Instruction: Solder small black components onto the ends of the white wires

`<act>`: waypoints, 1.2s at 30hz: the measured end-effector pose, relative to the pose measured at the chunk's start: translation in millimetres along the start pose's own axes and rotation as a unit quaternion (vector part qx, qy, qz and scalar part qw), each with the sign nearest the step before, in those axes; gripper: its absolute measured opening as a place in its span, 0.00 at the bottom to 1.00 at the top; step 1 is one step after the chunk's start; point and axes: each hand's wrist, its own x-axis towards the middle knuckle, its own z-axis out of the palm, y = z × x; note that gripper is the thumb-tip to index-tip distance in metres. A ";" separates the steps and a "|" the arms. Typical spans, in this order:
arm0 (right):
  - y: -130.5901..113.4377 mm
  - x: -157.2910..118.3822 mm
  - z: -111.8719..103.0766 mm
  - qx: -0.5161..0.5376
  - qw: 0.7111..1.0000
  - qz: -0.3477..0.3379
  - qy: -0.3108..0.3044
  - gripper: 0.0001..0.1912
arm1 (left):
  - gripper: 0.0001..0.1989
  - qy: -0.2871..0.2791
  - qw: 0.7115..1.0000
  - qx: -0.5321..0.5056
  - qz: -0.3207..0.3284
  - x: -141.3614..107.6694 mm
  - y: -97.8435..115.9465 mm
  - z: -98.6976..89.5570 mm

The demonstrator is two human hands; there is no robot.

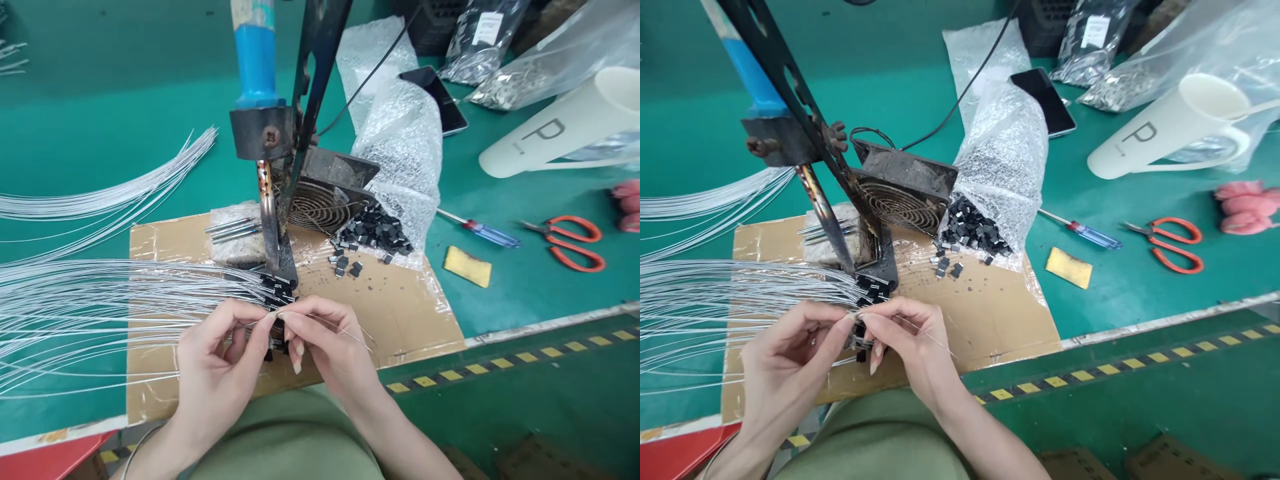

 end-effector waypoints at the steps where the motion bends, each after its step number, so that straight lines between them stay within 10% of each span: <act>1: -2.1 0.9 -0.4 0.000 1.000 0.009 -0.004 0.06 | 0.05 -0.009 1.000 0.001 0.002 0.3 -0.2 -1.0; 30: 1.7 -1.6 -9.0 -0.063 0.995 -0.062 0.042 0.11 | 0.04 0.062 0.994 -0.052 -0.077 2.8 9.7 12.2; 33: -15.5 4.2 -38.0 -0.208 0.939 -0.206 0.180 0.09 | 0.02 0.051 0.995 -0.044 -0.074 6.0 6.5 7.3; 36: -34.5 15.3 -71.7 -0.405 0.797 -0.320 0.312 0.07 | 0.02 0.048 0.994 -0.047 -0.082 7.4 5.0 4.4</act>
